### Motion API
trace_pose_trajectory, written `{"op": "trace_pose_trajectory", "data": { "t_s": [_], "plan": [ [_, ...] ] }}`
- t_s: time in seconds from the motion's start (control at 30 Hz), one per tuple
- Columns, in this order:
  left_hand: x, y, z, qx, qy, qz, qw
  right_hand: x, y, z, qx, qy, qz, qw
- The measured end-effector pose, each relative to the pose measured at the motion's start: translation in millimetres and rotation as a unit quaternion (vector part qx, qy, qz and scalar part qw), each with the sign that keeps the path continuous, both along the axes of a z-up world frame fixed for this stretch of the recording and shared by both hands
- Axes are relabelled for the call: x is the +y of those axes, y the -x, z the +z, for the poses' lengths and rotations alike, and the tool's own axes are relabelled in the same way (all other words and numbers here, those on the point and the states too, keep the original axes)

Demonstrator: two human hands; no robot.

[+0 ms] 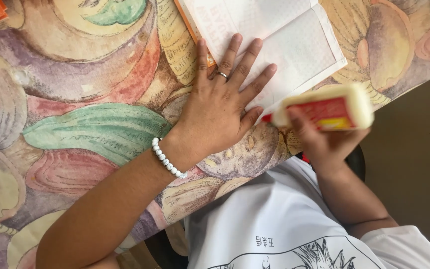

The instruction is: Applying glue to the edges of paper bags and folding them to seal or assemble them.

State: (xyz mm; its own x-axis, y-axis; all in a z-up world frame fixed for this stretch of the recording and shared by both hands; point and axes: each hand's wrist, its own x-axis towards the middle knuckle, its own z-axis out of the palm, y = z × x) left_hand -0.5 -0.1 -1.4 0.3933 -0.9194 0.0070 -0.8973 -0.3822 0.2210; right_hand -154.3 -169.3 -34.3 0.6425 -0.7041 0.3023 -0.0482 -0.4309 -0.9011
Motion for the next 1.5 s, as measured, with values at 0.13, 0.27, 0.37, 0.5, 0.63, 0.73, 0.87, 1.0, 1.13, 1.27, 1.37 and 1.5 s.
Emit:
{"op": "trace_pose_trajectory", "data": {
  "t_s": [0.13, 0.27, 0.37, 0.5, 0.63, 0.73, 0.87, 1.0, 1.13, 1.27, 1.37, 1.5],
  "plan": [
    [0.1, 0.0, -0.9, -0.001, 0.018, 0.000, 1.000, 1.9, 5.6, -2.2, 0.016, -0.022, 0.031, 0.999],
    [0.2, -0.2, 1.0, -0.010, -0.006, 0.007, 1.000, -61.6, -6.8, -9.0, -0.096, 0.101, -0.029, 0.990],
    [0.8, -0.3, 3.0, -0.015, -0.009, 0.003, 1.000, -77.3, -12.2, 1.2, -0.095, 0.169, -0.023, 0.981],
    [0.3, -0.8, 4.4, -0.009, -0.003, 0.002, 1.000, -39.4, -10.3, 6.4, -0.045, 0.097, -0.014, 0.994],
    [0.0, -1.6, 2.4, -0.007, -0.004, -0.002, 1.000, -60.3, -4.3, -15.4, -0.091, 0.078, -0.018, 0.993],
    [-0.5, -1.0, 0.8, -0.012, -0.010, 0.001, 1.000, -76.7, -22.4, 20.9, -0.054, 0.157, -0.022, 0.986],
    [-0.3, -1.0, 1.2, -0.015, -0.002, 0.001, 1.000, -88.3, -16.9, -1.0, -0.083, 0.143, -0.076, 0.983],
    [0.0, -1.4, 2.0, -0.013, -0.004, 0.000, 1.000, -75.2, -15.2, -3.6, -0.094, 0.091, 0.019, 0.991],
    [0.2, -0.3, 1.9, -0.025, -0.004, 0.002, 1.000, -106.7, -16.7, -8.7, -0.097, 0.146, -0.075, 0.982],
    [-0.3, -1.0, 2.1, -0.012, -0.007, 0.000, 1.000, -110.2, -11.9, -17.6, -0.104, 0.138, -0.081, 0.982],
    [-0.1, -1.3, 3.0, -0.017, 0.007, -0.004, 1.000, -96.6, -14.9, -7.8, -0.097, 0.104, -0.024, 0.990],
    [0.2, -0.9, 2.9, -0.016, -0.007, -0.002, 1.000, -108.6, -17.7, -9.5, -0.111, 0.060, -0.039, 0.991]
  ]
}}
